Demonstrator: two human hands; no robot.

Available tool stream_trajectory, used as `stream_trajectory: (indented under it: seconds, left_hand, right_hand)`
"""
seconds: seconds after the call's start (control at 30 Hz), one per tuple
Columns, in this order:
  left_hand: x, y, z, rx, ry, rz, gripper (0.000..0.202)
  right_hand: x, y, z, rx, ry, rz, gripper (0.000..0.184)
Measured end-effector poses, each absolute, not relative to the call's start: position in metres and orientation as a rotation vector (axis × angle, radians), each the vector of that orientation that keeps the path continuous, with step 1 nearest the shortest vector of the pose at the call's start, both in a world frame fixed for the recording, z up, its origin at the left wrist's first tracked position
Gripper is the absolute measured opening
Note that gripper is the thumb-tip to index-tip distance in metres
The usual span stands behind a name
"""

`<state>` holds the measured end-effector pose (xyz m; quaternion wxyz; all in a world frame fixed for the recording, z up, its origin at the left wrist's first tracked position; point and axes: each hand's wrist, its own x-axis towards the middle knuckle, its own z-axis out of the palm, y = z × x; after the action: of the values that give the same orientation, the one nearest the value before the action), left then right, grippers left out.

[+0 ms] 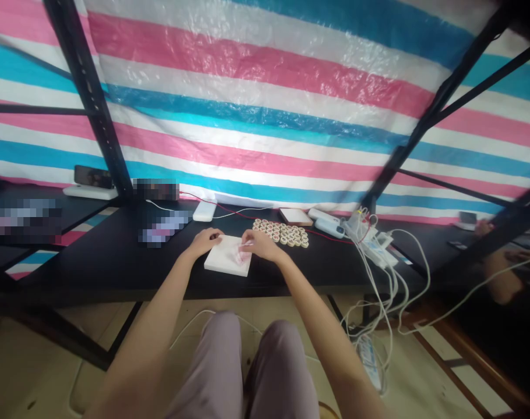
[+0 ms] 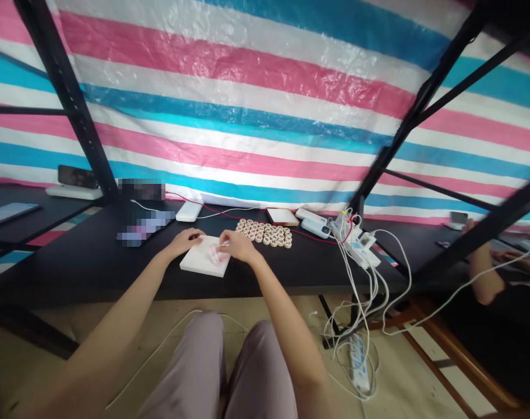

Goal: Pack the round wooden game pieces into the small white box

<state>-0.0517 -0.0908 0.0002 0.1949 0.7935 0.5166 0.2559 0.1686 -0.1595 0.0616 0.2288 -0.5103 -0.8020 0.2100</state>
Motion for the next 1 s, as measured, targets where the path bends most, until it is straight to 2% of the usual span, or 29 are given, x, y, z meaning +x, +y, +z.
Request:
stream_trajectory:
  seconds: [0.17,0.37,0.53,0.63,0.9,1.0]
  left_hand:
    - [-0.054,-0.105,0.004,2.151,1.437,0.837,0.028]
    - [-0.054,-0.112,0.009,2.111,1.479,0.859,0.026]
    - [-0.054,-0.108,0.007,2.101,1.478,0.880,0.029]
    - [-0.055,-0.105,0.005,2.103,1.475,0.895,0.031]
    - [-0.055,-0.104,0.004,2.074,1.457,0.909,0.030]
    - [-0.054,-0.105,0.004,2.079,1.458,0.915,0.029]
  right_hand:
    - [0.235,-0.170,0.084,-1.252,-2.004,0.830,0.028]
    - [0.282,-0.168,0.087,-1.503,-2.369,0.591,0.029]
    - [0.270,-0.145,0.068,-1.669,-2.598,0.536,0.017]
    - [0.261,-0.136,0.058,-1.643,-2.596,0.526,0.033]
    - [0.257,-0.133,0.047,-1.678,-2.538,0.387,0.045]
    - [0.256,-0.133,0.044,-1.624,-2.543,0.331,0.060]
